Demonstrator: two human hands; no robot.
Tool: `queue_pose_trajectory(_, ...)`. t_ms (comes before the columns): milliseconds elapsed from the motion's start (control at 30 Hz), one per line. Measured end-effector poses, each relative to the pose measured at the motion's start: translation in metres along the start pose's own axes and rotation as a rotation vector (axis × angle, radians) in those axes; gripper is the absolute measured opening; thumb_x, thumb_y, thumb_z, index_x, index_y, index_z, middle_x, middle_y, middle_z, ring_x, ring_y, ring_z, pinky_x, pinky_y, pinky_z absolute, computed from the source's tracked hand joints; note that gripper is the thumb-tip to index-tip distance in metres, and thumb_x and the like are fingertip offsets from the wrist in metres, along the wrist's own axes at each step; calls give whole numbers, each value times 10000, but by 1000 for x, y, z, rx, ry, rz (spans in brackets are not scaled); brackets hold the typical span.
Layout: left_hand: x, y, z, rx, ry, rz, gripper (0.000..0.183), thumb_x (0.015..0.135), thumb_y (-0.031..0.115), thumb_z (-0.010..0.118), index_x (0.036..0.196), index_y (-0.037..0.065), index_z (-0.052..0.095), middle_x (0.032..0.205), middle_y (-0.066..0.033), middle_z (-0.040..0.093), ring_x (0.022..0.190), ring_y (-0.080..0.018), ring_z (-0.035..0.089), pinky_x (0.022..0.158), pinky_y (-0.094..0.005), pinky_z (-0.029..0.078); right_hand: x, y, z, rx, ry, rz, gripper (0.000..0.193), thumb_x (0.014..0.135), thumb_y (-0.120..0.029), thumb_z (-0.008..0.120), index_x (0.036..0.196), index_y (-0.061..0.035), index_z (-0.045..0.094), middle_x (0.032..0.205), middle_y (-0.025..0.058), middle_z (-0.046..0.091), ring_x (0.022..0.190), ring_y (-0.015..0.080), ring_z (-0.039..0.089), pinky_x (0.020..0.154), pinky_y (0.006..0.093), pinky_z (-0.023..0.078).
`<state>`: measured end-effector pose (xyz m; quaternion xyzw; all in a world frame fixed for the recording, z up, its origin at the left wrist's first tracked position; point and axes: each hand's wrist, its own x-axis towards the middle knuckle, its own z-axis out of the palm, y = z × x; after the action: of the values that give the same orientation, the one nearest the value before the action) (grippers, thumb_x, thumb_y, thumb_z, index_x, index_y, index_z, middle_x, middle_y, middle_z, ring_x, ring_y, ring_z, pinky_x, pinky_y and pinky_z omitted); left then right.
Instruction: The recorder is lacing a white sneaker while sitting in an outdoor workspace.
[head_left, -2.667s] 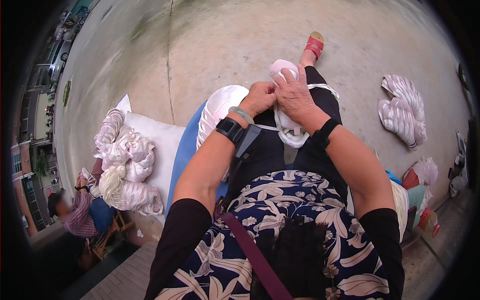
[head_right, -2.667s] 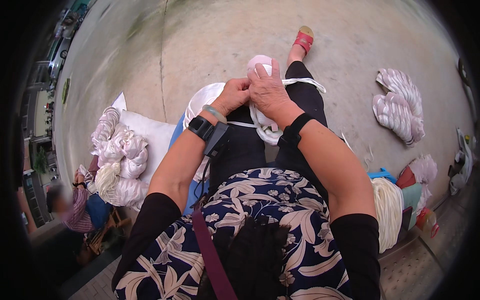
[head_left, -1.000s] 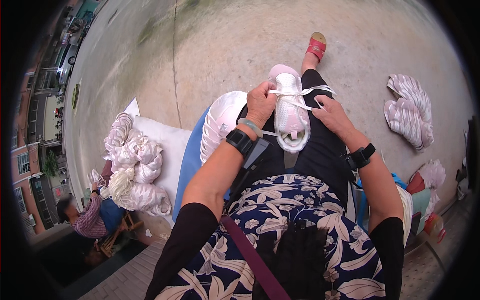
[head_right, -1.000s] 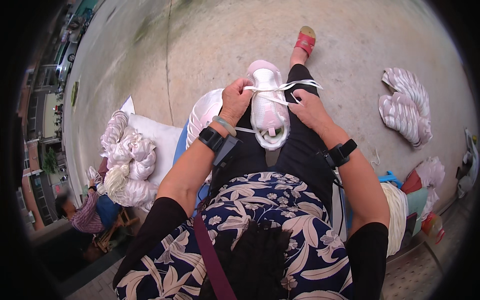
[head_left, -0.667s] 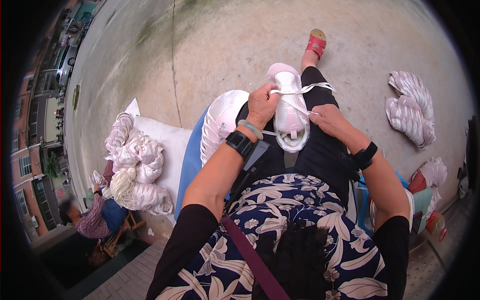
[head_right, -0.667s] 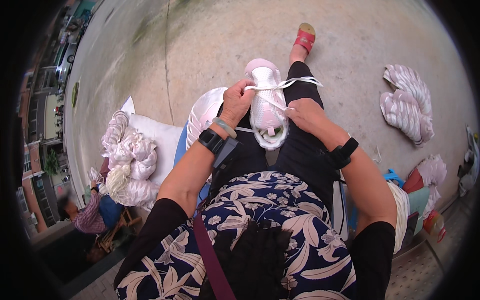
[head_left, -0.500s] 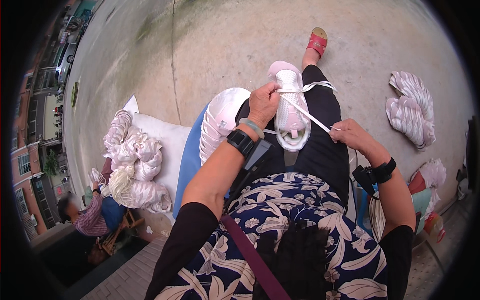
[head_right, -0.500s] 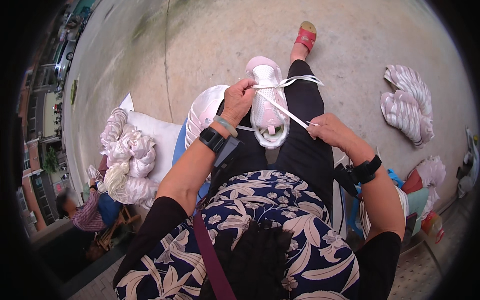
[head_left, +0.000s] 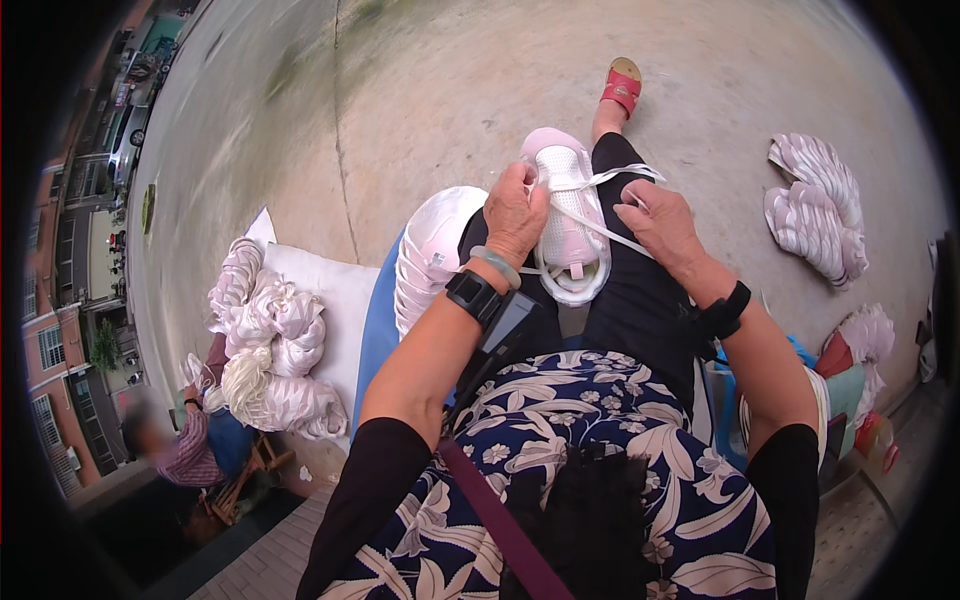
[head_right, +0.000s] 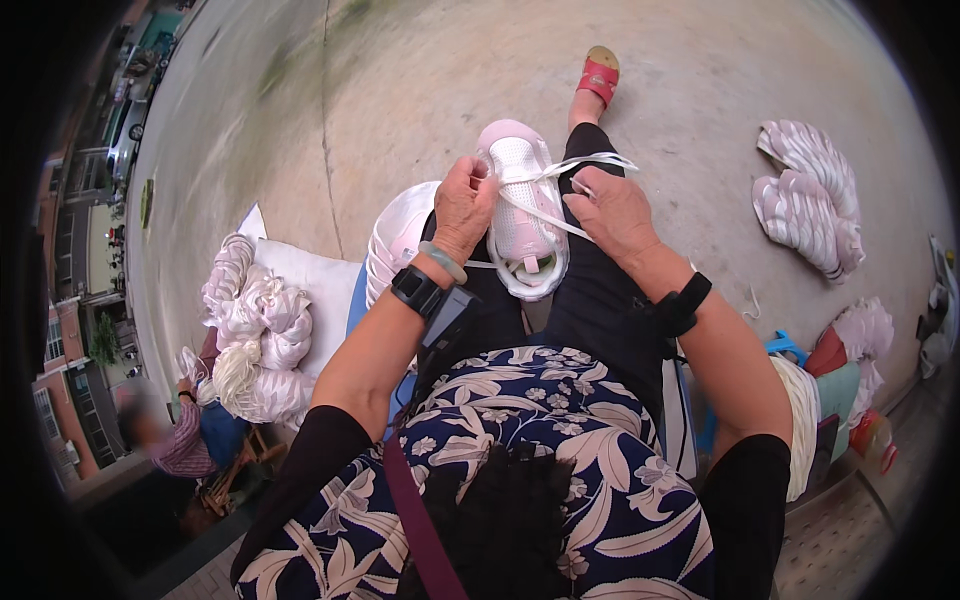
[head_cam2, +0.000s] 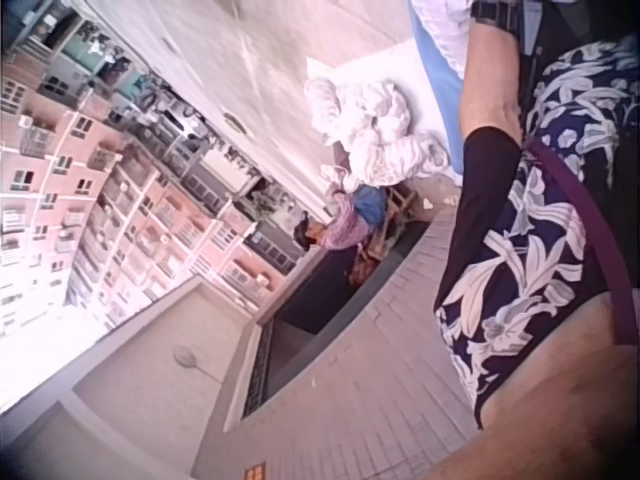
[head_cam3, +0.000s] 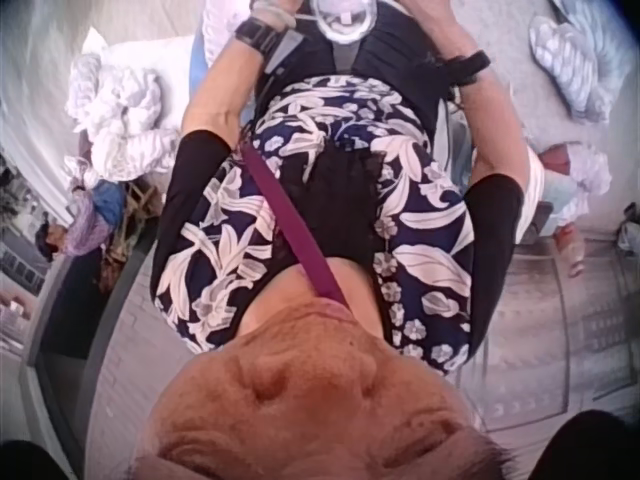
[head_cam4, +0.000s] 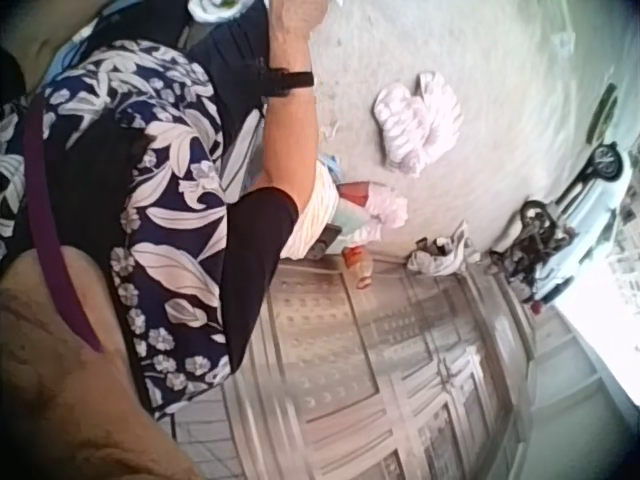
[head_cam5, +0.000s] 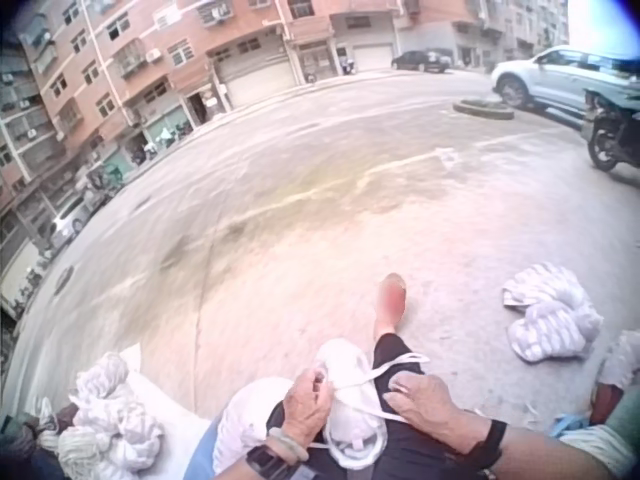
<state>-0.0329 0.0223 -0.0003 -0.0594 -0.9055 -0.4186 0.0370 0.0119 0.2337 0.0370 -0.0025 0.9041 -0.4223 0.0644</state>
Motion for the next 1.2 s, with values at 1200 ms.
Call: queue_pose_trajectory(1200, 11, 28, 12, 367, -31, 463, 523, 584, 186, 702, 1032, 43, 473, 1146, -182, 454, 1009, -352, 458, 820, -431, 379, 29, 8, 47, -101, -42, -168, 256, 684, -74, 504, 940, -59, 503, 879, 185, 506, 852, 383, 529, 743, 455, 432)
